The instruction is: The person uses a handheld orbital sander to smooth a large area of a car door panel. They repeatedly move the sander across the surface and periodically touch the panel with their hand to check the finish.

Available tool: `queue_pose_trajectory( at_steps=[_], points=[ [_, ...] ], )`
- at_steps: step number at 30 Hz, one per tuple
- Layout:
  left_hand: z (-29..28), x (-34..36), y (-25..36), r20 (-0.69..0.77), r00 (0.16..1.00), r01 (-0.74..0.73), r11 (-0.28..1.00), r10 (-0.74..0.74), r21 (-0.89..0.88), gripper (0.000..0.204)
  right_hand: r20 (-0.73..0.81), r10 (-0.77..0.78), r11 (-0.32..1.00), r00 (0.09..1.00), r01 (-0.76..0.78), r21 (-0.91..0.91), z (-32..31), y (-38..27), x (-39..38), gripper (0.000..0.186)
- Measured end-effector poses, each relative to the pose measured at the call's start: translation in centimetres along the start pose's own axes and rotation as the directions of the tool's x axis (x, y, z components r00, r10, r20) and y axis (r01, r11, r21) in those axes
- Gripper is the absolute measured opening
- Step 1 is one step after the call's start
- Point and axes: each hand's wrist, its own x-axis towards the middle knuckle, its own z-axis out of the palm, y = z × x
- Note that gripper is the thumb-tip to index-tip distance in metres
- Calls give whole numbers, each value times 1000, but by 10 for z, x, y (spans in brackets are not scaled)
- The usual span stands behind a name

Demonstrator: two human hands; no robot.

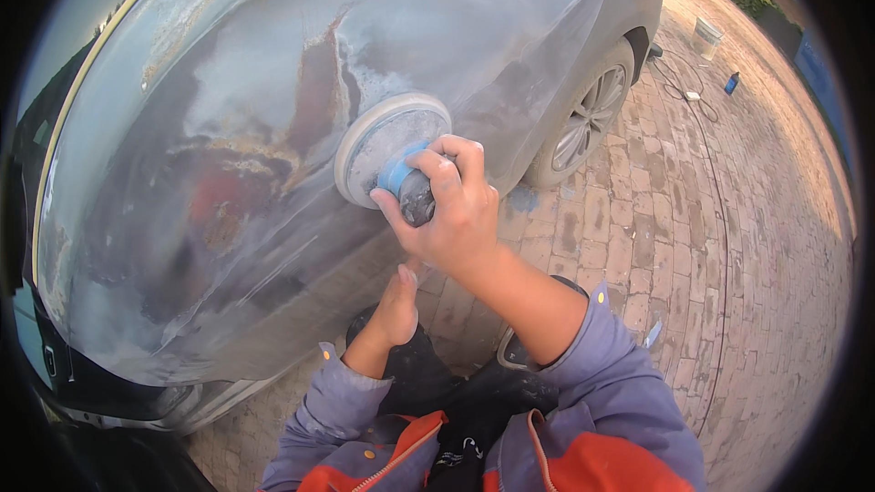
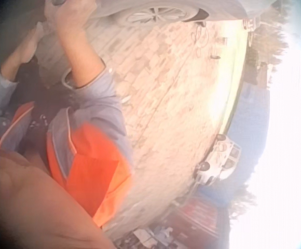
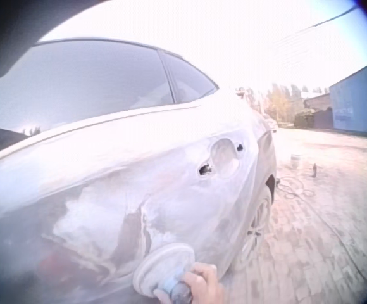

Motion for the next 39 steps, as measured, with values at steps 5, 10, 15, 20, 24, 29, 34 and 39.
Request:
queue_pose_trajectory(
  at_steps=[5,10,15,20,24,29,34,39],
  points=[
    [-19,-61,-30,-102,876,475,805,-471,355,65,4,16,1000,1000,-16,-8,0,1,-18,63],
    [-47,-125,-68,-279,919,390,532,-278,752,42,40,26,1000,999,-26,-4,2,-2,-33,62],
    [-56,-146,-94,-461,878,437,612,-130,659,34,-36,128,991,991,-129,-32,-5,13,-9,63],
    [-52,-142,-93,-479,855,492,607,-199,625,32,-78,128,988,989,-134,-77,-12,25,1,63],
    [-53,-140,-91,-479,855,492,600,-197,631,32,38,131,991,991,-129,-45,-10,10,-25,63],
    [-55,-143,-95,-477,859,483,602,-186,636,32,51,122,992,991,-121,-31,-6,13,-32,65],
    [-55,-145,-98,-486,853,490,613,-191,620,33,-93,368,926,925,-374,-47,-21,52,4,63],
    [-55,-141,-100,-490,833,537,588,-257,605,34,-131,491,864,861,-501,-54,-33,68,16,64]
  ],
)
